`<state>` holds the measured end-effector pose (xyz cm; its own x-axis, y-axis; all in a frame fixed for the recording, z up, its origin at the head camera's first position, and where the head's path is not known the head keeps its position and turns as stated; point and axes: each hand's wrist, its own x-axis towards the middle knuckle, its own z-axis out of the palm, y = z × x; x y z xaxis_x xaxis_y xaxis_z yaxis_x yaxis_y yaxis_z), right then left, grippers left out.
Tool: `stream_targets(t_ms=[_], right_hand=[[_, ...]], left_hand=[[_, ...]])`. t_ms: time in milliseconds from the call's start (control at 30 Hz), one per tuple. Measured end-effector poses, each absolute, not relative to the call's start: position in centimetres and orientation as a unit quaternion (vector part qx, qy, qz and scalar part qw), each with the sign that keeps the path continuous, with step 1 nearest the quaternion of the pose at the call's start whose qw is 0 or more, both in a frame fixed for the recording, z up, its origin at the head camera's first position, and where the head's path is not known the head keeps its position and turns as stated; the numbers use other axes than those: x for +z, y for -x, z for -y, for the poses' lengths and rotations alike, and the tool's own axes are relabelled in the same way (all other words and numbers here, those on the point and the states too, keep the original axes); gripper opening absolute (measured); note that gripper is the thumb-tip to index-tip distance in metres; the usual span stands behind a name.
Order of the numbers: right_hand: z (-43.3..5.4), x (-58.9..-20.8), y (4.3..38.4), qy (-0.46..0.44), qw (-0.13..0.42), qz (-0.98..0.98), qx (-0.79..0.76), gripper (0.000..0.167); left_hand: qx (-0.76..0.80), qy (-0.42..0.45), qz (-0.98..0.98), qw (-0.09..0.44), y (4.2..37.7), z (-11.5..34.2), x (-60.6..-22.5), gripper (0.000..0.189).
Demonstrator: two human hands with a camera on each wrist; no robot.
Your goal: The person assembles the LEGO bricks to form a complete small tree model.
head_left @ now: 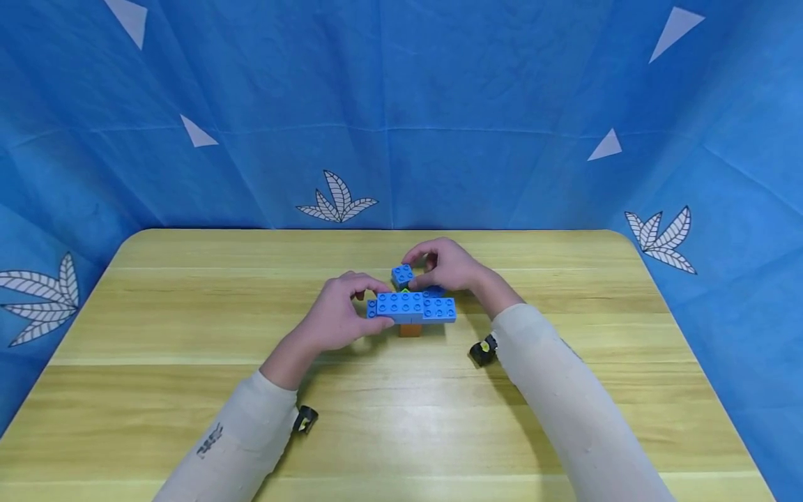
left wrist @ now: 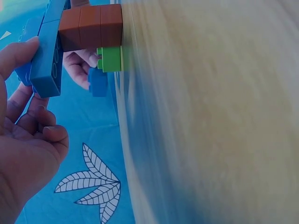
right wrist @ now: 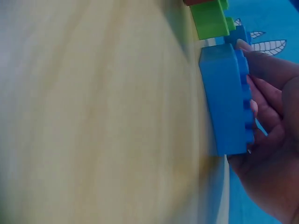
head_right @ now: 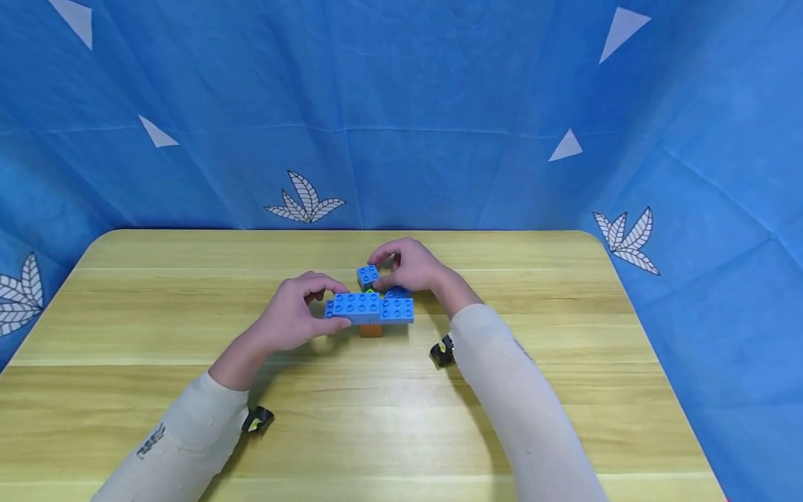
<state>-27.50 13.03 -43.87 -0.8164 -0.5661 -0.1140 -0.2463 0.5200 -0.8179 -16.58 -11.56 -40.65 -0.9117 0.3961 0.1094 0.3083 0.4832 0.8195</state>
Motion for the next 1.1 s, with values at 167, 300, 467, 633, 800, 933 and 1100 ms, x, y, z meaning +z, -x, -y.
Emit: stream_targets(t_ms=[167, 300, 467, 633, 800, 933, 1100], right_hand=[[-13.9, -43.1, 26.8, 0.23, 0.14, -0.854, -0.445, 0.03], [-14.6, -42.2, 25.9, 0.225, 0.114, -0.849, -0.464, 0.032], [-15.5, -40.6, 24.4, 0.216, 0.083, -0.846, -0.48, 0.033], [-16.2, -39.2, 22.7, 0.227, 0.057, -0.838, -0.493, 0.032], [-16.9, -38.9, 21.3, 0.238, 0.056, -0.826, -0.508, 0.031], [-17.5, -39.1, 20.4, 0.237, 0.058, -0.829, -0.504, 0.03], [-17.9, -39.1, 19.3, 0.254, 0.058, -0.827, -0.499, 0.03]], left_hand=[[0.466, -0.205, -0.859, 0.047, 16.6, 11.5, -40.6, 0.036], [0.467, -0.205, -0.859, 0.047, 16.5, 11.5, -40.6, 0.036], [0.464, -0.206, -0.861, 0.043, 16.6, 11.5, -40.8, 0.035], [0.462, -0.203, -0.862, 0.044, 16.5, 11.3, -40.8, 0.035], [0.457, -0.198, -0.866, 0.048, 16.4, 11.2, -40.7, 0.035], [0.455, -0.193, -0.868, 0.05, 16.4, 11.3, -40.7, 0.035], [0.456, -0.196, -0.867, 0.048, 16.4, 11.3, -40.7, 0.036]])
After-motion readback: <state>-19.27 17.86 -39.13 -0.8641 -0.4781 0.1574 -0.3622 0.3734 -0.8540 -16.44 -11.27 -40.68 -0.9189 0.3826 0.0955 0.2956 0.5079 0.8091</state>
